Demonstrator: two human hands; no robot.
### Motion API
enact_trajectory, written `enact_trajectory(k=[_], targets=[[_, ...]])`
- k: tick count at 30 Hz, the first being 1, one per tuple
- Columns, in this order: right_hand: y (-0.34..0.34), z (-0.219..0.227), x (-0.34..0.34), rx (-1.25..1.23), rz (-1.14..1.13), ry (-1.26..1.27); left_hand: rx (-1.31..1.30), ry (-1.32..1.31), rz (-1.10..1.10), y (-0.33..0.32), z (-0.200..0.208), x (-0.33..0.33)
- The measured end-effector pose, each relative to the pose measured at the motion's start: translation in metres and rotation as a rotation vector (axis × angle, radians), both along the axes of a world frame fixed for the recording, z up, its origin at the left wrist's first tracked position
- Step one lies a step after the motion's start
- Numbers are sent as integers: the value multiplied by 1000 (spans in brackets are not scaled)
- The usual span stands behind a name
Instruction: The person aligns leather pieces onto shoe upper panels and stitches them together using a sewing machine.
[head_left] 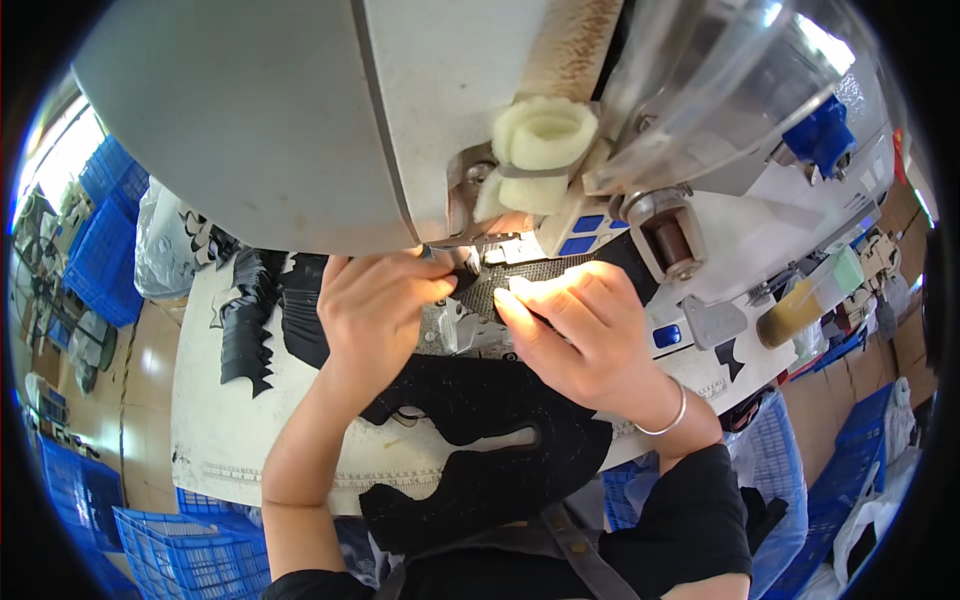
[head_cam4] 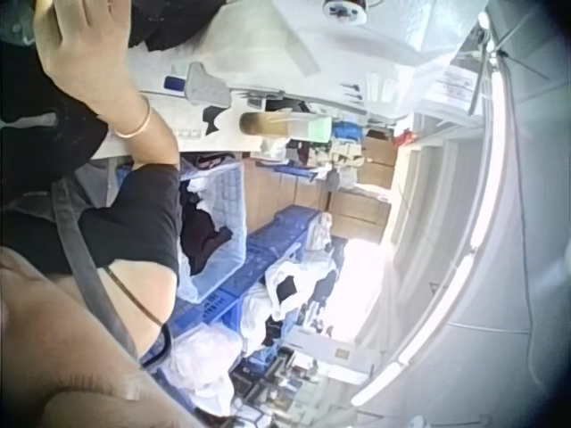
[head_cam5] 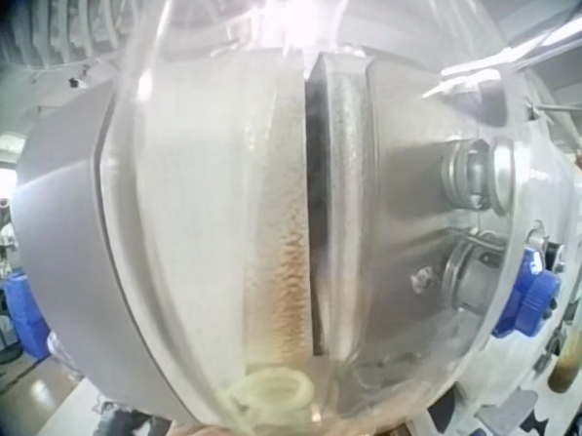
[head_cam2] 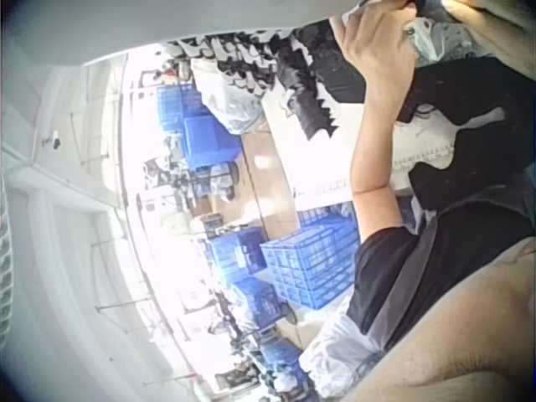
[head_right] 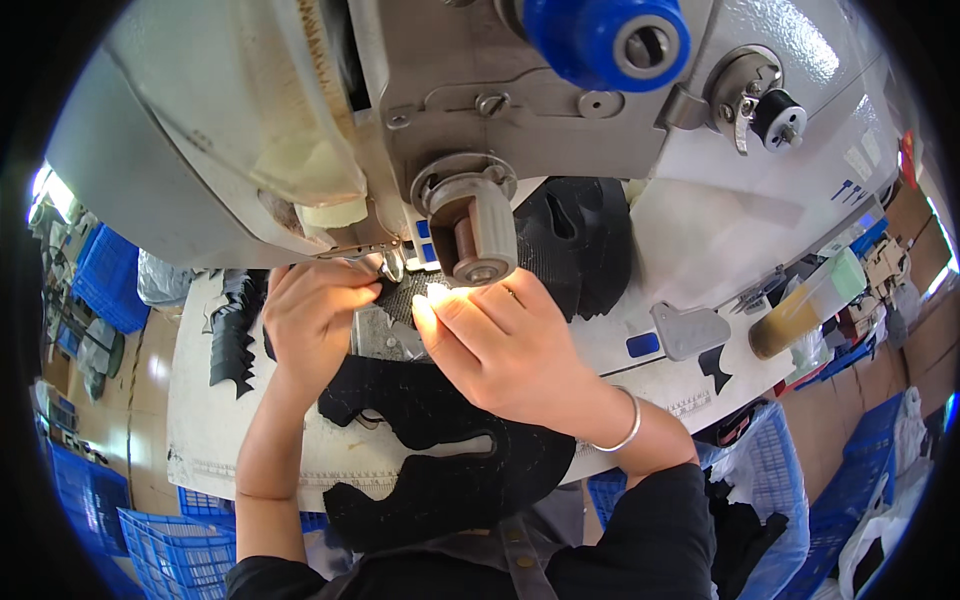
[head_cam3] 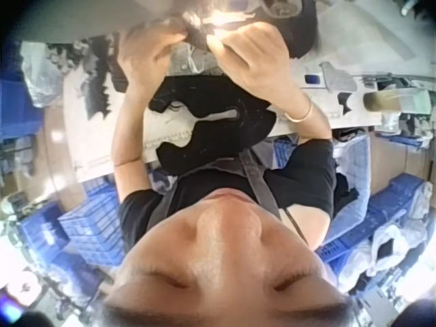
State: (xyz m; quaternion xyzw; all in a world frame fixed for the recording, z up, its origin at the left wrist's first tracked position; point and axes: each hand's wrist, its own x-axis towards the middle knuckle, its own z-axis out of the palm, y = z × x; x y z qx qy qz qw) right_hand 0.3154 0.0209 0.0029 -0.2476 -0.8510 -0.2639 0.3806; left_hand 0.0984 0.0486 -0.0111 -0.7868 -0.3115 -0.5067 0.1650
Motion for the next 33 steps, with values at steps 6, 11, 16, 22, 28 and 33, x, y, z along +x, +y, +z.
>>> enact_trajectory(k=[6,11,16,22,28,33], targets=[[7,1,2,123,-5,161,2,148,35,-8,15,-8],[10,1,7,56,47,235,278,553,418,-57,8,20],[12,5,11,81,53,227,196,455,374,-45,8,16],[38,3,33,-105,-170,491,195,166,182,-19,6,9],[104,-7,34,-576,218,378,8,-12,24,3,4,-4],[179,-60,86,38,-417,183,28,-36,111,7,17,-1]])
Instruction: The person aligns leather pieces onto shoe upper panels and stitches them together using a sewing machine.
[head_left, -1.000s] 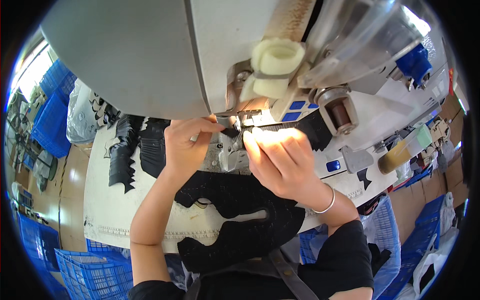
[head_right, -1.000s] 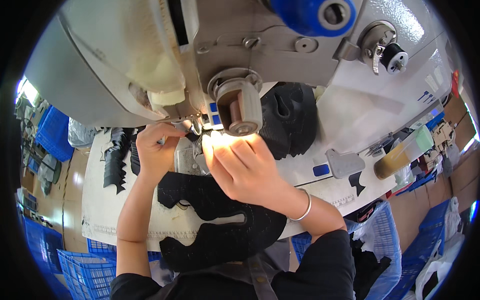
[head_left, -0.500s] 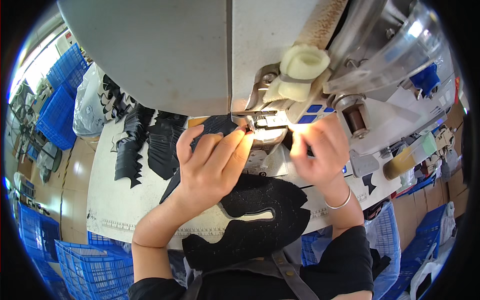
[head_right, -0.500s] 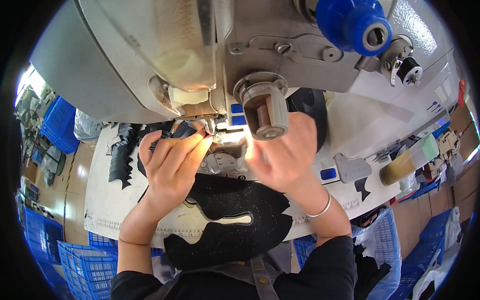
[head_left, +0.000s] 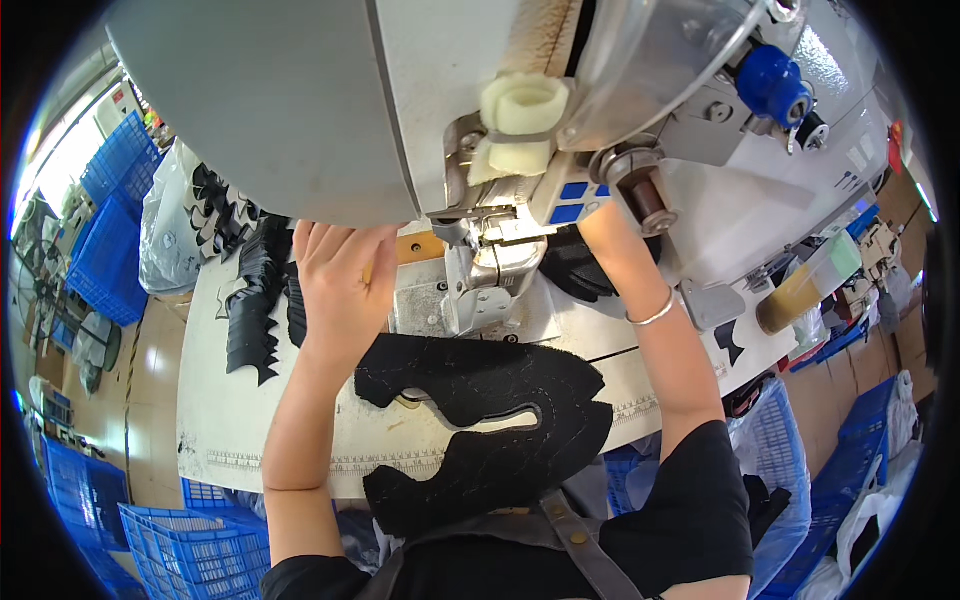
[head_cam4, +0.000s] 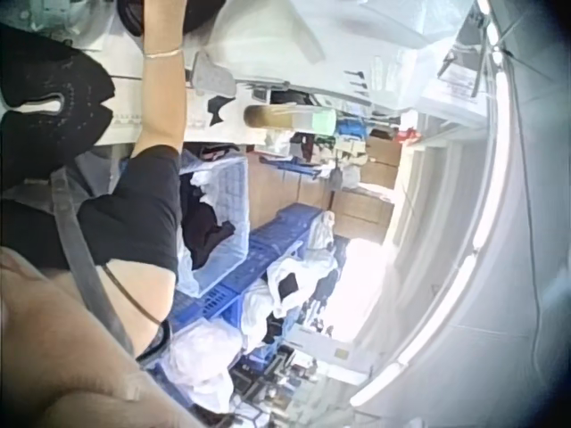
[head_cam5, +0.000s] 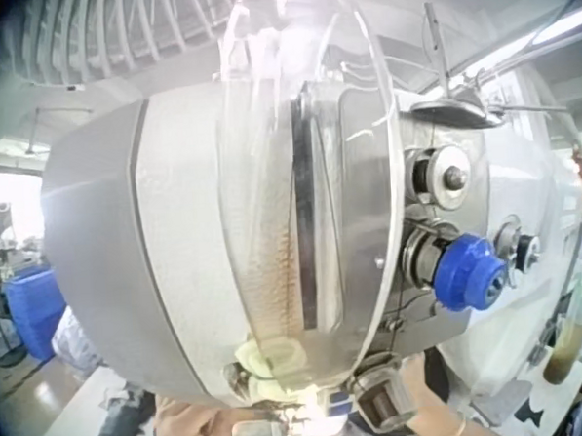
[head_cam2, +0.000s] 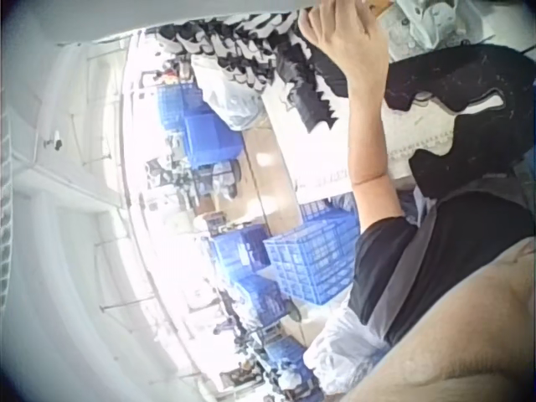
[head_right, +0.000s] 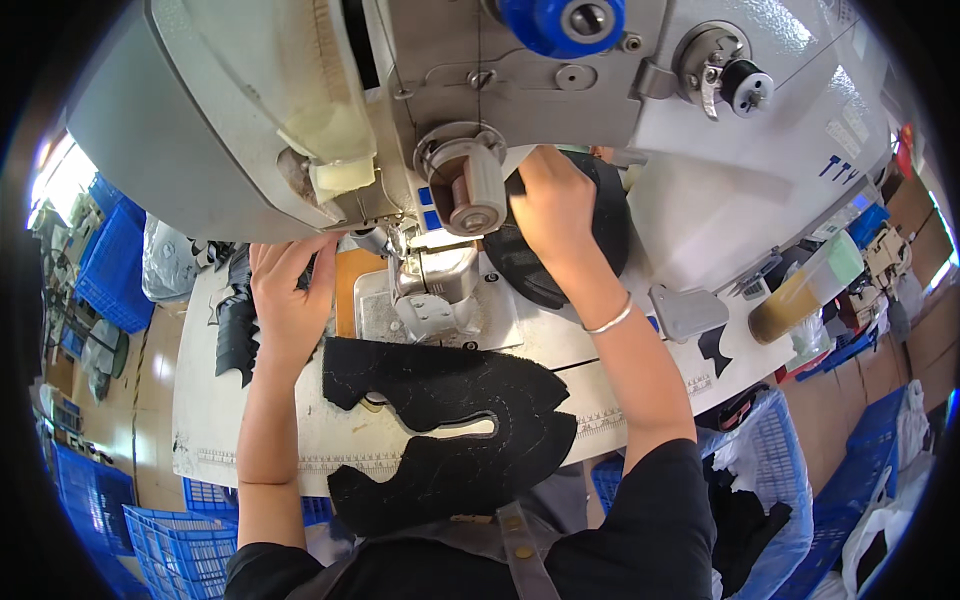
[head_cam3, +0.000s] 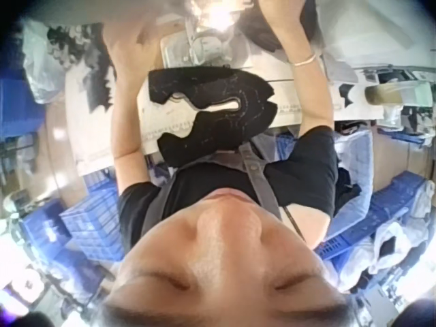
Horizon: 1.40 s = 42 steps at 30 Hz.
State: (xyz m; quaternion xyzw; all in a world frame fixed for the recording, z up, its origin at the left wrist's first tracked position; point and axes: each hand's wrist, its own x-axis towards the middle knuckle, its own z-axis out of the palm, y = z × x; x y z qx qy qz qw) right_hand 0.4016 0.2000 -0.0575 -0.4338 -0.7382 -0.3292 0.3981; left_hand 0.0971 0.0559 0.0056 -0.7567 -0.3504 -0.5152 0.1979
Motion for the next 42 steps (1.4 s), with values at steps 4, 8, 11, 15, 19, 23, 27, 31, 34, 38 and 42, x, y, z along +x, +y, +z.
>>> enact_trajectory(k=[4,8,11,15,19,23,27,31,34,38,42], targets=[[-111,31,-40,59,-204,-105,-109,64,59,-4,-10,-25],[-134,16,-24,-625,-348,-134,-141,96,74,-5,-6,-16],[-139,8,-20,-376,-299,-180,-156,116,58,-4,-7,-13],[-192,29,-55,-317,-66,-240,-160,103,49,-5,-10,-21],[-218,21,-56,-610,307,-172,-118,116,80,-5,-1,-30],[-220,11,-52,-842,397,-203,-194,-47,117,-4,16,-73],[-222,5,-44,-1051,348,-291,-471,-5,235,1,6,-144],[-230,-3,-43,-1020,328,-209,-980,511,637,-8,-49,-247],[-237,-1,-47,-971,314,-160,-1034,333,356,-33,-91,-286],[-231,3,-52,-988,214,-61,-1073,68,352,-43,-107,-286],[-214,-7,-39,-1024,446,210,-1176,-163,323,-53,-100,-271]])
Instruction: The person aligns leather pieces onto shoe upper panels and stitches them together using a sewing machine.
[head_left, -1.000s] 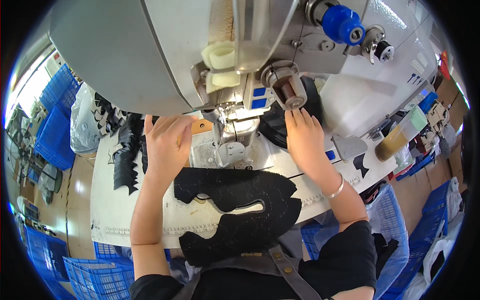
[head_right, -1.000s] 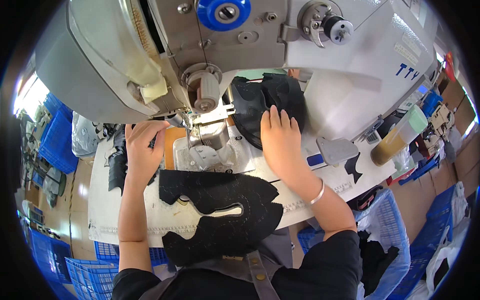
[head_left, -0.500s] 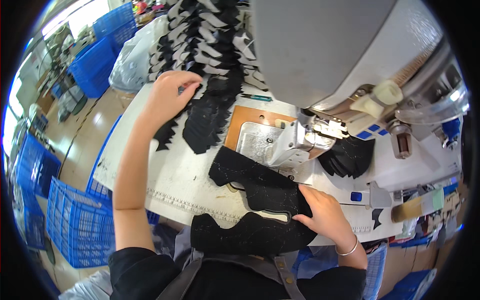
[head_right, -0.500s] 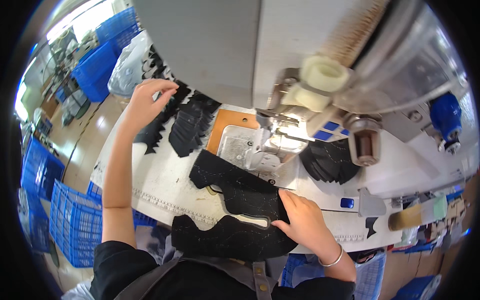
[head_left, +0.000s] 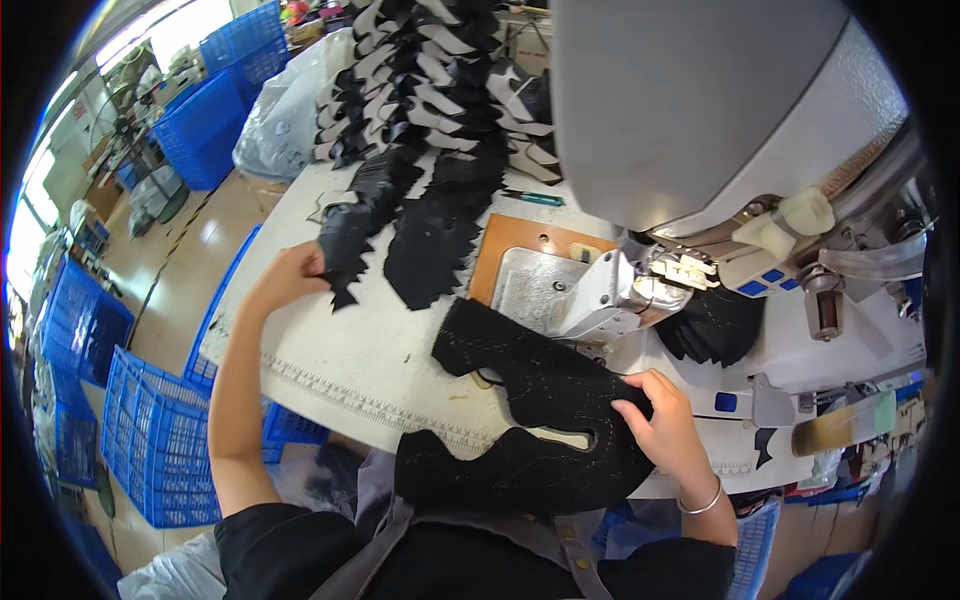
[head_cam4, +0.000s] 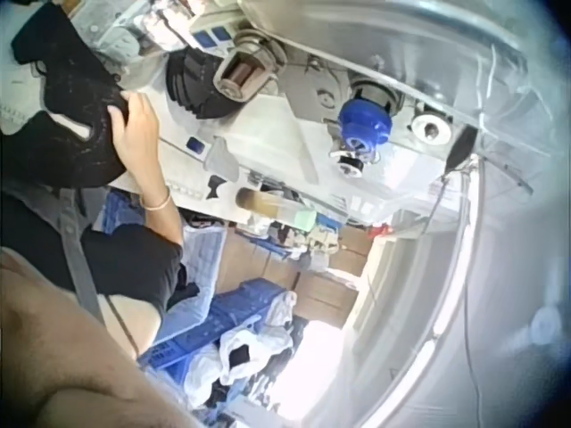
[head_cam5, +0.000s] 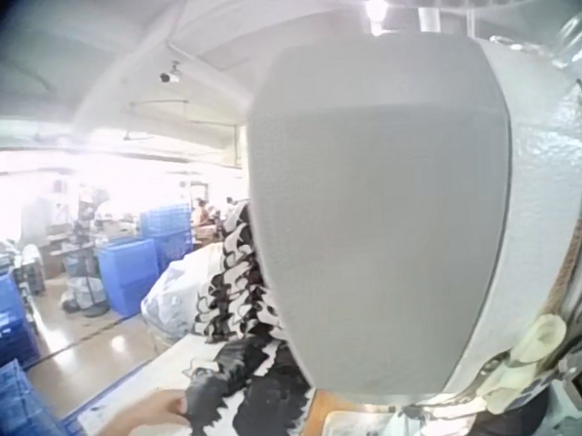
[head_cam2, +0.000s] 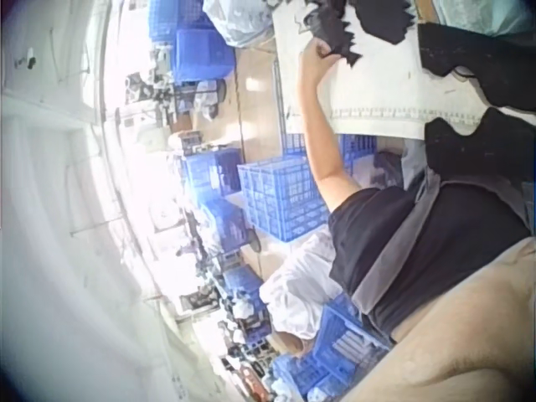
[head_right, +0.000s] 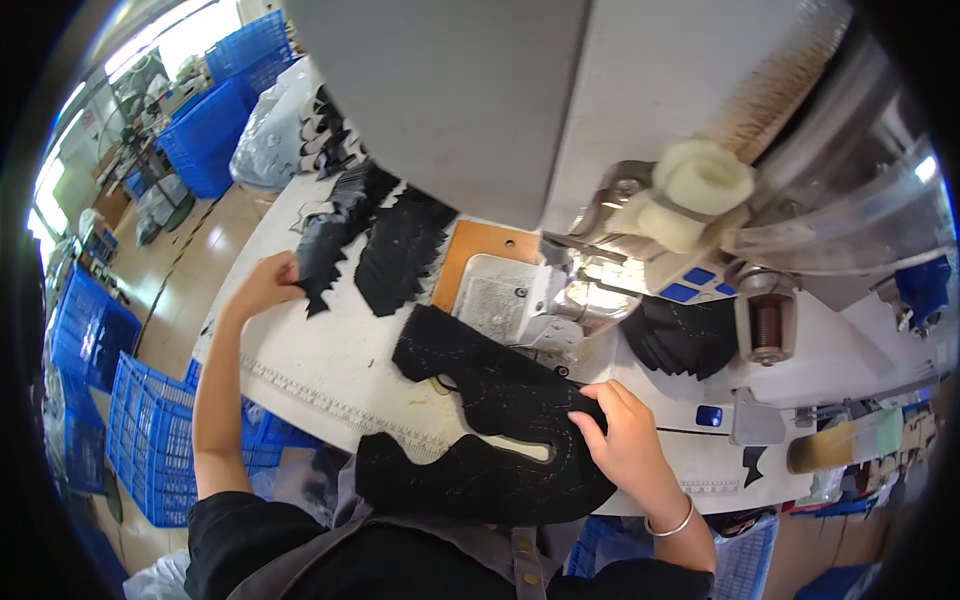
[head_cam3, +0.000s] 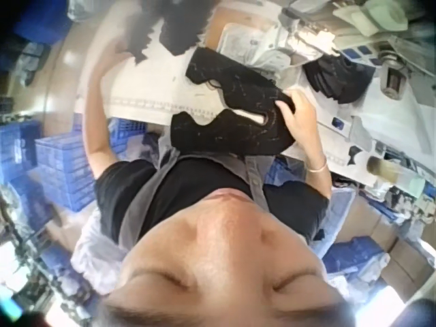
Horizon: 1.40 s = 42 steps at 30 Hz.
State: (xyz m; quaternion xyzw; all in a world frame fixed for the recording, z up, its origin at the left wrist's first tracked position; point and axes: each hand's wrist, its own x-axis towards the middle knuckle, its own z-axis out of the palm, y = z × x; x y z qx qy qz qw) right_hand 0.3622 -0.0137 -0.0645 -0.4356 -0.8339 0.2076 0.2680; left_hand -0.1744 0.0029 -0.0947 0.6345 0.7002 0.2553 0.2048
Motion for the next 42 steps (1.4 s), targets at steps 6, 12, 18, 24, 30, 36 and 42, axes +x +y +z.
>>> enact_trajectory(k=[6,12,18,24,30,36,42], targets=[[14,57,-21,-150,83,179,238,-387,-217,-29,93,86],[15,88,-39,-35,210,240,426,-279,-751,-11,116,216],[12,94,-37,-70,187,276,441,-383,-708,3,108,250],[15,93,-32,-78,144,313,589,-247,-711,8,108,257],[25,92,-32,-68,140,346,646,-93,-548,6,117,264],[33,89,-33,-113,100,406,366,-350,-625,35,126,257],[41,86,-35,-199,5,597,190,-274,-603,55,144,260]])
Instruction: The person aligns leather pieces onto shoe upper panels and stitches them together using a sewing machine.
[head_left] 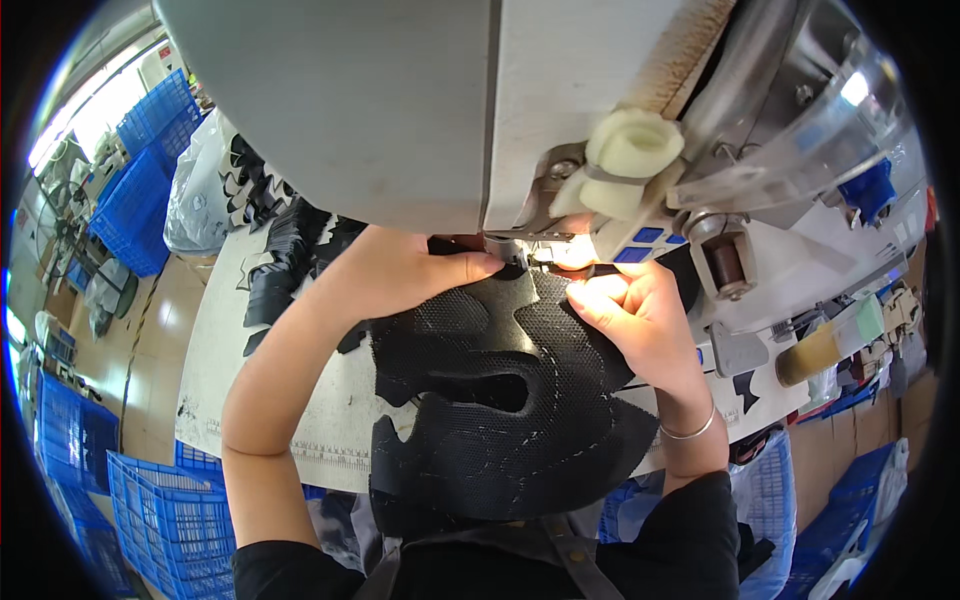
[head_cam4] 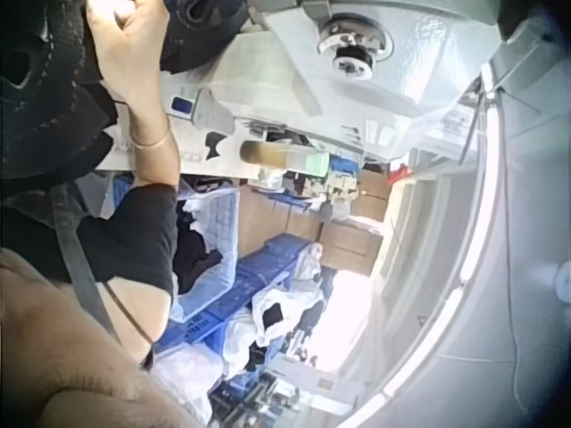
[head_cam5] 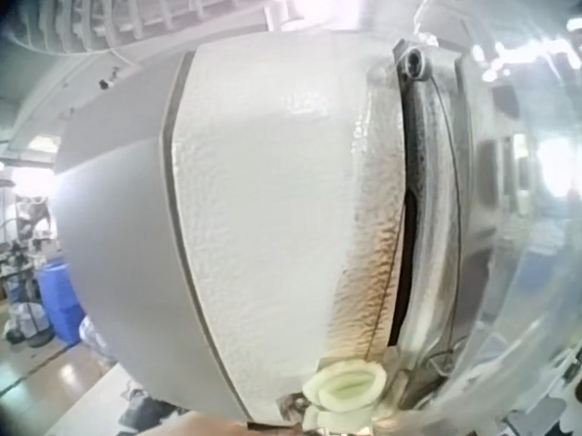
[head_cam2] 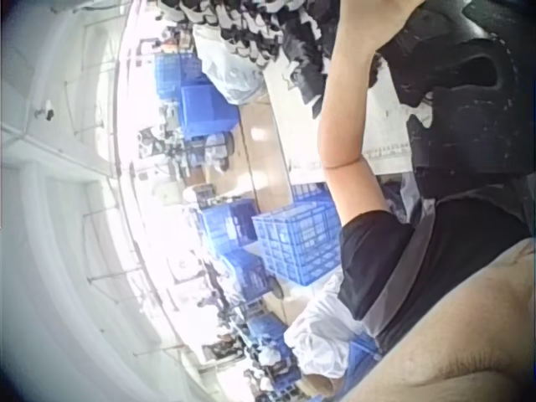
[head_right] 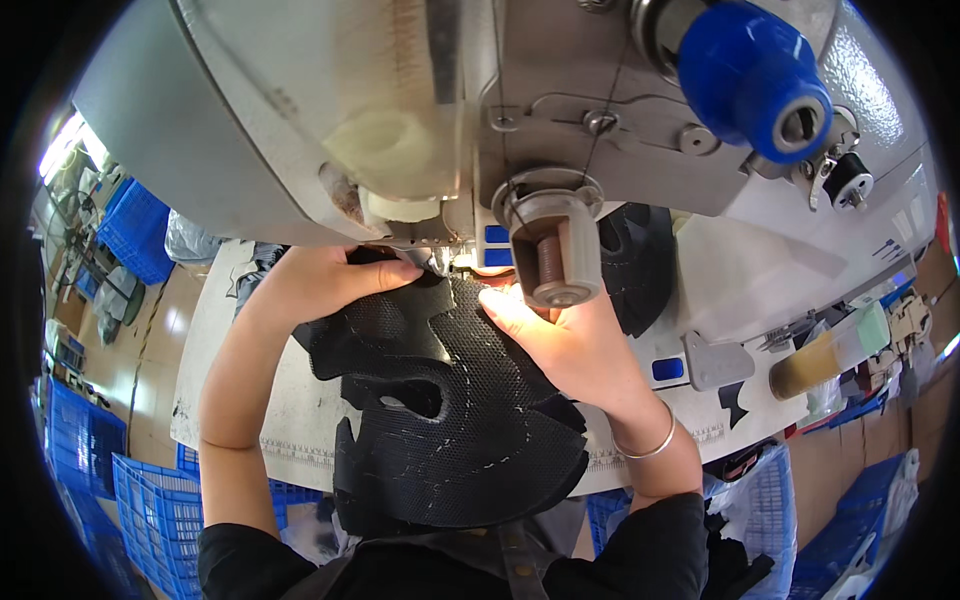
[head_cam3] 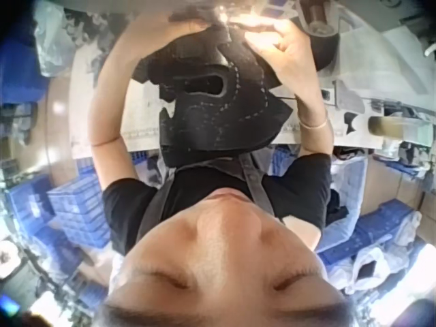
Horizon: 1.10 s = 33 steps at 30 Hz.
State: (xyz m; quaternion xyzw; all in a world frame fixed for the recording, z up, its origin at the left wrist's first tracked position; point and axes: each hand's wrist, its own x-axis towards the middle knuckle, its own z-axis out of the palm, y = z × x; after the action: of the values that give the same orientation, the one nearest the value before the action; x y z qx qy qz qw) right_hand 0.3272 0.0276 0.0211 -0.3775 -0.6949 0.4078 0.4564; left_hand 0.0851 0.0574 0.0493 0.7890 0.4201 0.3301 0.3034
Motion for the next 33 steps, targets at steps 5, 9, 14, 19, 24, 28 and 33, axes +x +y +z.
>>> enact_trajectory(k=[5,9,14,19,24,28,33], targets=[[3,-5,-5,-19,-71,111,93,11,-44,18,-6,-5],[4,-7,-7,-26,-116,156,252,-19,-86,27,-10,-2],[-3,-11,-10,-41,-50,130,37,47,-105,33,-14,-14],[-3,-8,-3,-57,-64,20,703,48,-231,8,-42,-28],[-2,-4,-3,-95,29,19,1020,336,11,-33,-57,-7],[-4,-4,0,-151,37,15,1095,343,64,-39,-41,-1],[-4,-7,-2,-156,8,18,1077,328,-8,-33,-36,-5]])
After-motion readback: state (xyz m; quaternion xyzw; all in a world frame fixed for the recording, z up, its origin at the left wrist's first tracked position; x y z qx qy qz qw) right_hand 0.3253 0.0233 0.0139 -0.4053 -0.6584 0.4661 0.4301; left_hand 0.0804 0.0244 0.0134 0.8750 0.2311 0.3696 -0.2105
